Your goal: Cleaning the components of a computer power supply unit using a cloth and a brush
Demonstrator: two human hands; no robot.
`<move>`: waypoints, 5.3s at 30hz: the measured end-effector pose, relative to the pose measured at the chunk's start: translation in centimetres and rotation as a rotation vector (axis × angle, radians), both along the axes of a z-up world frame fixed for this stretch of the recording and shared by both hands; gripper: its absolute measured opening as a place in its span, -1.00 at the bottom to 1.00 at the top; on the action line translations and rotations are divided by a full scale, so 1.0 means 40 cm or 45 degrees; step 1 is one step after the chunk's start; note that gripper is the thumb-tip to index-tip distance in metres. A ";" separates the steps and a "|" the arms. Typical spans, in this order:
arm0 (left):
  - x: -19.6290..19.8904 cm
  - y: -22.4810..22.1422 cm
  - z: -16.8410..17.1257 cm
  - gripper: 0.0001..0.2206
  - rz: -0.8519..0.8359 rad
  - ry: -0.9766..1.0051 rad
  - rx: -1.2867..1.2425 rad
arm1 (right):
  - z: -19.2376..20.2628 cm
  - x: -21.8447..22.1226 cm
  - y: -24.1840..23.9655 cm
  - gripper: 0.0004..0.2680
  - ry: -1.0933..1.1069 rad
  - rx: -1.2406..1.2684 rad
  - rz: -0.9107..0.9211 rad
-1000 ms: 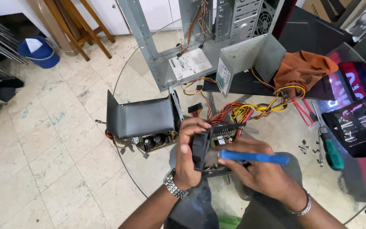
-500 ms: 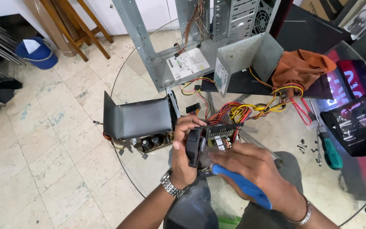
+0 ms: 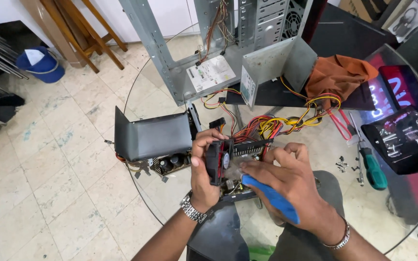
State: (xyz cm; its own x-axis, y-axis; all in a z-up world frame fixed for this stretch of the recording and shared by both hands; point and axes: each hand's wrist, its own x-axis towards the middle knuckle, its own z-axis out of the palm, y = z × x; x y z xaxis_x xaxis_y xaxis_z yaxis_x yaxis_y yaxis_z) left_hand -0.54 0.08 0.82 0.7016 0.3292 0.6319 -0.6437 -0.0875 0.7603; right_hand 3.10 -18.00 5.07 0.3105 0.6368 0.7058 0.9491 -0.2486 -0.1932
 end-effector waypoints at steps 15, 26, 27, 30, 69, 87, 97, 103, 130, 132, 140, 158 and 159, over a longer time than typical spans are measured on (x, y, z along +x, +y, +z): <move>0.012 -0.012 -0.003 -0.46 -0.129 -0.037 -0.177 | 0.006 0.030 -0.029 -0.85 0.210 -0.075 0.123; 0.030 -0.001 0.036 -0.48 -0.191 0.090 -0.064 | 0.035 0.040 -0.070 -0.86 0.851 0.549 0.153; 0.035 -0.003 0.046 -0.48 -0.190 0.089 -0.060 | 0.039 0.045 -0.079 -0.86 0.850 0.552 0.156; 0.054 -0.017 0.072 -0.41 -0.104 0.275 0.068 | 0.064 0.054 -0.097 -0.88 0.918 0.481 0.447; 0.075 -0.049 0.065 -0.17 -0.455 0.355 -0.081 | 0.037 0.006 -0.036 -0.84 0.697 0.184 0.199; 0.074 -0.061 0.018 -0.28 -0.463 0.101 -0.078 | 0.034 0.026 -0.043 -0.83 0.711 0.355 0.044; 0.093 -0.064 -0.067 -0.24 -0.574 0.123 -0.178 | -0.051 0.053 -0.003 -0.96 1.186 0.847 0.423; 0.098 -0.061 -0.086 -0.27 -0.721 0.043 -0.323 | -0.007 0.050 -0.047 -0.95 0.970 0.657 0.352; 0.057 -0.028 0.046 -0.30 -0.613 0.311 -0.221 | 0.131 0.021 -0.064 -0.86 -0.056 0.087 0.060; 0.047 -0.030 0.052 -0.29 -0.467 0.314 -0.042 | 0.106 0.017 -0.046 -0.84 -0.148 0.066 0.030; 0.039 -0.036 0.050 -0.28 -0.307 0.237 0.159 | 0.093 -0.005 -0.017 -0.85 0.620 0.072 0.153; 0.027 -0.073 0.033 -0.35 -0.504 0.124 -0.080 | 0.030 0.019 -0.029 -0.83 0.893 0.596 0.054; 0.033 -0.070 0.019 -0.35 -0.511 0.124 -0.075 | 0.046 0.027 -0.029 -0.83 0.890 0.603 0.048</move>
